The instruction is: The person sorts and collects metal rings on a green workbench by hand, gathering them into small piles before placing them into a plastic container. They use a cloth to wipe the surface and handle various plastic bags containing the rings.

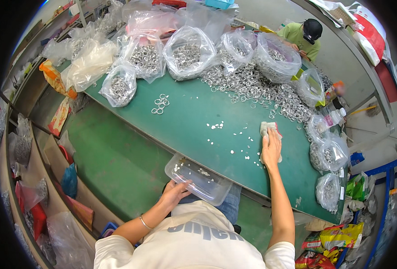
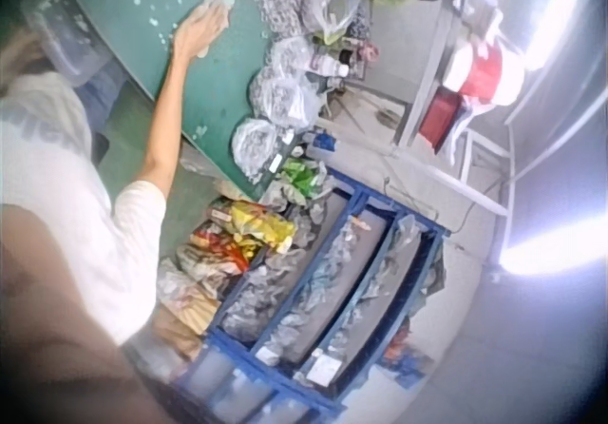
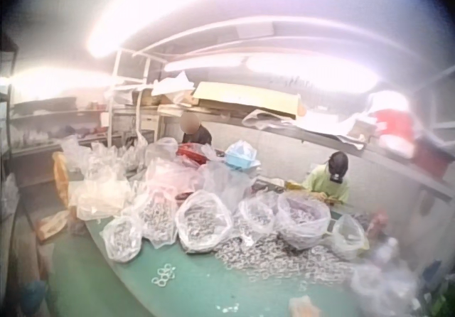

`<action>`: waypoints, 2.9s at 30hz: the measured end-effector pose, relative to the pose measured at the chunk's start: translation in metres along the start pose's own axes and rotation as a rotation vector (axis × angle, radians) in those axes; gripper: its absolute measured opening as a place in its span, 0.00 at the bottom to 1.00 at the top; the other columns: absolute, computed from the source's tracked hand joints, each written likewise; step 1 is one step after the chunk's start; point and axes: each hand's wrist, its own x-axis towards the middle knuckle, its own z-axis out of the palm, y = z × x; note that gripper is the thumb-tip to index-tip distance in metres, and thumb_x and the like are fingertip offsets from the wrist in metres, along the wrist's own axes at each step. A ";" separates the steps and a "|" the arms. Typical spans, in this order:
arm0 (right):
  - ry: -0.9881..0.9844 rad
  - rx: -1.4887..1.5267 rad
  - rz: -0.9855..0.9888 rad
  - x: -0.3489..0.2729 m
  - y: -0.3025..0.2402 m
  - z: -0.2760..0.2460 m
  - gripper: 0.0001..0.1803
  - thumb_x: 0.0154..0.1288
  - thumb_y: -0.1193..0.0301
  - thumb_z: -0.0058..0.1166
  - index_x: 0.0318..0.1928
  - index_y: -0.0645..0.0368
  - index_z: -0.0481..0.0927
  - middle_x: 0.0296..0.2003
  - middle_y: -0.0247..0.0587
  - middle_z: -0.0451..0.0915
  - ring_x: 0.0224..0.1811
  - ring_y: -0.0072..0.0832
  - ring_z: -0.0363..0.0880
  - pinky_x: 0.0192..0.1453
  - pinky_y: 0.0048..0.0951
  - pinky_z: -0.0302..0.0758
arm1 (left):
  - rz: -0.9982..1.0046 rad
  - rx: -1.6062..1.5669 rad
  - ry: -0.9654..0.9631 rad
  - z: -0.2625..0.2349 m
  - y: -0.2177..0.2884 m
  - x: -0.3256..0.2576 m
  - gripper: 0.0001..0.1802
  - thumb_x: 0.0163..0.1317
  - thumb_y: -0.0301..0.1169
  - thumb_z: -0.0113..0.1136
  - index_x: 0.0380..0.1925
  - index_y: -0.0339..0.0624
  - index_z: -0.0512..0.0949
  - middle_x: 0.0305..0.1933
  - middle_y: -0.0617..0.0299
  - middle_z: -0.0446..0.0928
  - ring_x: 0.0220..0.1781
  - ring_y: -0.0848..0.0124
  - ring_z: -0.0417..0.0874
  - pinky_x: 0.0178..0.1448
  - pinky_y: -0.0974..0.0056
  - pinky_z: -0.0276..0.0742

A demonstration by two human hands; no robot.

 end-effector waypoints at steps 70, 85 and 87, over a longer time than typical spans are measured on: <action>-0.248 0.379 -0.191 -0.046 -0.125 0.022 0.18 0.61 0.64 0.51 0.51 0.55 0.76 0.53 0.49 0.73 0.61 0.45 0.65 0.66 0.41 0.58 | 0.067 -0.077 -0.110 0.004 -0.001 -0.011 0.25 0.59 0.24 0.54 0.55 0.40 0.56 0.53 0.51 0.70 0.53 0.59 0.75 0.58 0.55 0.70; -0.568 0.639 -0.300 -0.112 -0.141 -0.017 0.14 0.56 0.75 0.52 0.44 0.61 0.78 0.48 0.44 0.78 0.55 0.39 0.72 0.61 0.37 0.63 | 0.082 -0.042 -0.137 0.000 -0.001 -0.008 0.26 0.59 0.27 0.54 0.56 0.39 0.57 0.53 0.52 0.71 0.52 0.64 0.76 0.55 0.58 0.73; -0.551 0.716 -0.313 -0.110 -0.135 -0.023 0.14 0.56 0.74 0.51 0.43 0.64 0.78 0.47 0.45 0.78 0.47 0.32 0.77 0.52 0.31 0.71 | 0.092 -0.042 -0.141 -0.003 -0.003 -0.007 0.25 0.59 0.28 0.54 0.55 0.39 0.58 0.52 0.53 0.71 0.52 0.65 0.76 0.54 0.59 0.73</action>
